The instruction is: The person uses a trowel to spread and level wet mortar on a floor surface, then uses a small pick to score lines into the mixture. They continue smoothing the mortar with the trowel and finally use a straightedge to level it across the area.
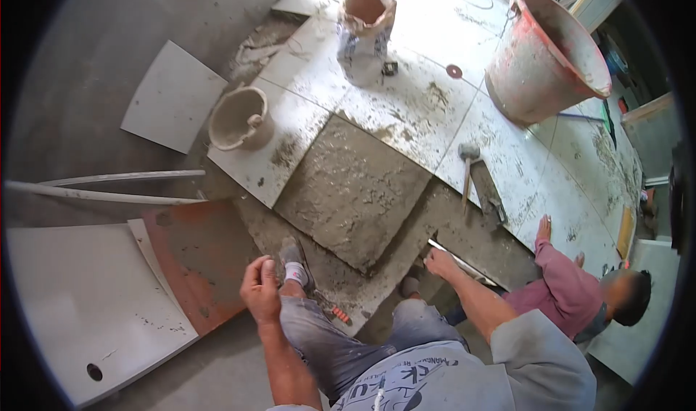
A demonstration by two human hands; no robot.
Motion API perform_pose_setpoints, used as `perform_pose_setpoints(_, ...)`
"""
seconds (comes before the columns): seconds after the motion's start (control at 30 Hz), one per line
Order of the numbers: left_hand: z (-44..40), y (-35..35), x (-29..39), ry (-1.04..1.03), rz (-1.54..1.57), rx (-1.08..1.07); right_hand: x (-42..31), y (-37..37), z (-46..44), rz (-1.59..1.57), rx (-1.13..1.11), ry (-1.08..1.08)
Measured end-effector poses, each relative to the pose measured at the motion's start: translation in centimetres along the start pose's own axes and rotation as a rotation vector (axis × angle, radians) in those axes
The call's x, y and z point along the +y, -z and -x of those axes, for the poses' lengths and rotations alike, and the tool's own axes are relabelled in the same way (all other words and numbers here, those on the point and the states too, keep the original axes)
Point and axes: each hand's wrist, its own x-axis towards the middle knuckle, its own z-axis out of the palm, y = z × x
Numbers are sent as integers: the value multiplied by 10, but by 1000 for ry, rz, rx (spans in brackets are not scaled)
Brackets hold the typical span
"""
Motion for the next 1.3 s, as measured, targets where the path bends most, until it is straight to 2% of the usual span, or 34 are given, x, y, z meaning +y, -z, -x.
perform_pose_setpoints(0.03, 6, -4, 3, 32, 36, -41, 13, -2, 3, 7, 46, 23)
perform_pose_setpoints(0.07, 11, -10, 12, -24, 42, -43, 26, -4, 7, 14, 90, 42)
perform_pose_setpoints(0.13, 19, -15, 24, -104, 10, -28, 38, 8, 23, 34, 17, 2)
perform_pose_setpoints(0.17, 26, -17, 42, -43, 79, -34, 58, 1, 22, 21, 45, 10)
perform_pose_setpoints(0.23, 31, -20, 54, -81, 116, -41, 103, -21, 5, 353, -13, 177)
perform_pose_setpoints(0.27, 35, -19, 57, -83, 134, -44, 99, -8, 14, 342, 16, 175)
perform_pose_setpoints(0.33, 39, -23, 65, -151, 132, -37, 85, 17, 57, 110, 106, -22)
perform_pose_setpoints(0.4, 46, -27, 74, -113, 187, -29, 97, 25, 73, 261, 179, 88)
perform_pose_setpoints(0.47, 55, -34, 85, -130, 170, -27, 115, 26, 71, -141, 138, -45)
perform_pose_setpoints(0.5, 60, -38, 92, -162, 196, -22, 121, 29, 79, -155, 143, -53)
perform_pose_setpoints(0.57, 63, -45, 102, -211, 227, -37, 124, 45, 90, -370, -6, -148)
perform_pose_setpoints(0.7, 70, -59, 121, -243, 222, -73, 138, 55, 108, -495, -19, -181)
perform_pose_setpoints(0.77, 71, -71, 133, -244, 291, -96, 145, 53, 111, -522, 70, -133)
perform_pose_setpoints(0.83, 67, -84, 145, -282, 306, -148, 160, 38, 105, -611, 260, -41)
perform_pose_setpoints(0.9, 73, -90, 160, -375, 260, -137, 151, 51, 126, -795, 236, -71)
perform_pose_setpoints(1.03, 85, -98, 193, -373, 235, -116, 148, 64, 142, -907, 179, -63)
perform_pose_setpoints(1.1, 77, -101, 199, -401, 260, -96, 147, 69, 153, -990, 264, -23)
perform_pose_setpoints(1.17, 70, -105, 201, -383, 178, -68, 152, 69, 152, -948, 246, -32)
perform_pose_setpoints(1.23, 60, -109, 201, -396, 92, -106, 154, 71, 163, -933, 338, -13)
perform_pose_setpoints(1.3, 48, -120, 189, -452, 105, -127, 160, 72, 154, -763, 260, -64)
